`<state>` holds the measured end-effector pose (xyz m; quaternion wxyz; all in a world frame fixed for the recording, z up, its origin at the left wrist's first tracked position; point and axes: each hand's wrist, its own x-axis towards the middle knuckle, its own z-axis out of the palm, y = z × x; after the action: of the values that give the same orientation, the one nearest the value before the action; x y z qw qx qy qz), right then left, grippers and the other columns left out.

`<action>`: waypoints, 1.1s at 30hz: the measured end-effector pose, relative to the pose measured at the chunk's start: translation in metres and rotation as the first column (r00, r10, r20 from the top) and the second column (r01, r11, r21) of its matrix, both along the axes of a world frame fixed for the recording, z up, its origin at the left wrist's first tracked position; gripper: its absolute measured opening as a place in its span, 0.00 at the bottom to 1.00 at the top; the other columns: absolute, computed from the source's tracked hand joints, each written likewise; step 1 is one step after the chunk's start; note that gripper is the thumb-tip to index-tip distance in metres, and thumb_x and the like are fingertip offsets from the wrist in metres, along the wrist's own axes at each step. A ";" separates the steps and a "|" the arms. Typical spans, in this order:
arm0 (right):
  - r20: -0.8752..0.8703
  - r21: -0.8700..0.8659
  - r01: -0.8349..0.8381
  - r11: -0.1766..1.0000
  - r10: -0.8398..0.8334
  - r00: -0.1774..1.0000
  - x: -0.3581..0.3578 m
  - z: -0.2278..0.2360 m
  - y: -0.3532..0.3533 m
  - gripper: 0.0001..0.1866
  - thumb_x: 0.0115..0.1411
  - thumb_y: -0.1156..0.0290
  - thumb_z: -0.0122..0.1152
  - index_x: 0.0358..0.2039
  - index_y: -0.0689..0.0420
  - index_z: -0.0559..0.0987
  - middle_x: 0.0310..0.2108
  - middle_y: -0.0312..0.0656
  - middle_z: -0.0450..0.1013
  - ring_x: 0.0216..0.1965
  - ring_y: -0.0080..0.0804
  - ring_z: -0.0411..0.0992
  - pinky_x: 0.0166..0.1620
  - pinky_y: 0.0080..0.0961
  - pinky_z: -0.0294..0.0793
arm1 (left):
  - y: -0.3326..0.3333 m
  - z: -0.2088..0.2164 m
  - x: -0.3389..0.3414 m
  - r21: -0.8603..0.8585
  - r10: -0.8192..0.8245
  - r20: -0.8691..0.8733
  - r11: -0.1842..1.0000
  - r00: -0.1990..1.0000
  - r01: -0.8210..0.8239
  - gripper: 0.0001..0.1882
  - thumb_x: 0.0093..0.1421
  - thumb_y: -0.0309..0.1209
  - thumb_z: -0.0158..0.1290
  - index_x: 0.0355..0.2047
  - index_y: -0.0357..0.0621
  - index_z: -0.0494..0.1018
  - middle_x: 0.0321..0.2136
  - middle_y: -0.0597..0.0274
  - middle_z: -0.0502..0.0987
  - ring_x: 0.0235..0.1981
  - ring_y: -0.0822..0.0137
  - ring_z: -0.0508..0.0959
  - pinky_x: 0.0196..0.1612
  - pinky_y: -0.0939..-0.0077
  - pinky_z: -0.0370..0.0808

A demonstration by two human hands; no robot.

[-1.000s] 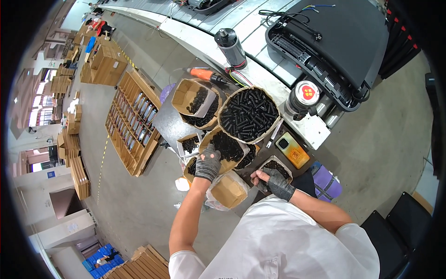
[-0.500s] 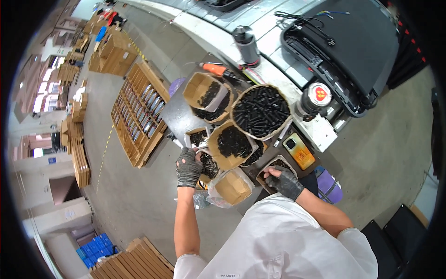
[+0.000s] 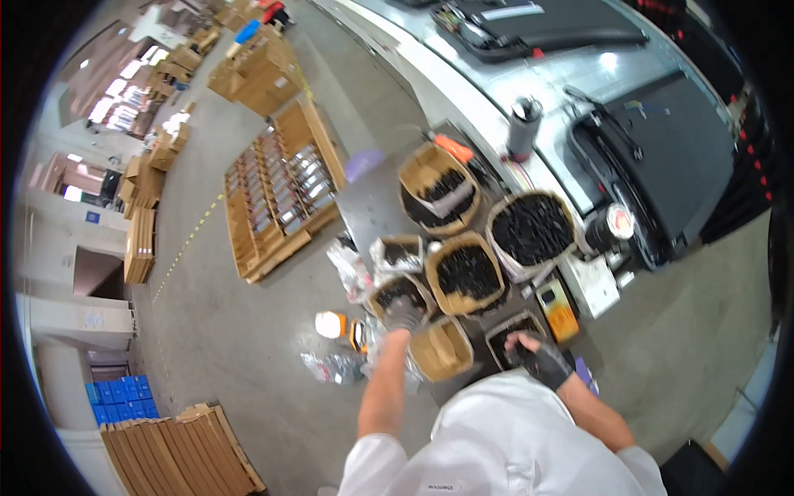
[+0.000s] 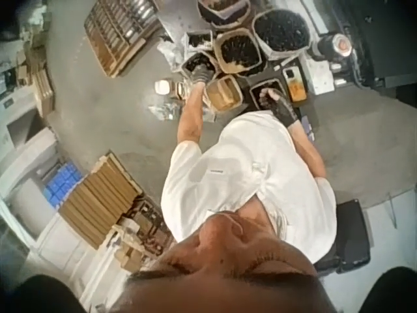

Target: Sorting and inspecting small black hardware components into various boxes on a workbench in a warehouse.

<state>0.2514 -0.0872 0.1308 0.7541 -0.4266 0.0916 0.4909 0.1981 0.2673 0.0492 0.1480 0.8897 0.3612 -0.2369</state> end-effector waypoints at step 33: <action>-0.051 0.111 0.022 0.994 -0.017 0.999 -0.017 0.041 0.005 0.14 0.61 0.68 0.52 0.44 0.63 0.74 0.39 0.49 0.73 0.39 0.39 0.75 0.43 0.33 0.78 | 0.004 -0.029 -0.029 -0.001 0.085 0.391 0.996 0.917 -0.091 0.12 0.55 0.34 0.46 0.33 0.48 0.78 0.36 0.48 0.79 0.38 0.51 0.80 0.41 0.59 0.77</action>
<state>0.2344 -0.0821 0.1722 0.7790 -0.3704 0.0870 0.4984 0.1694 0.2715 0.0199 0.2200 0.9031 0.3660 -0.0449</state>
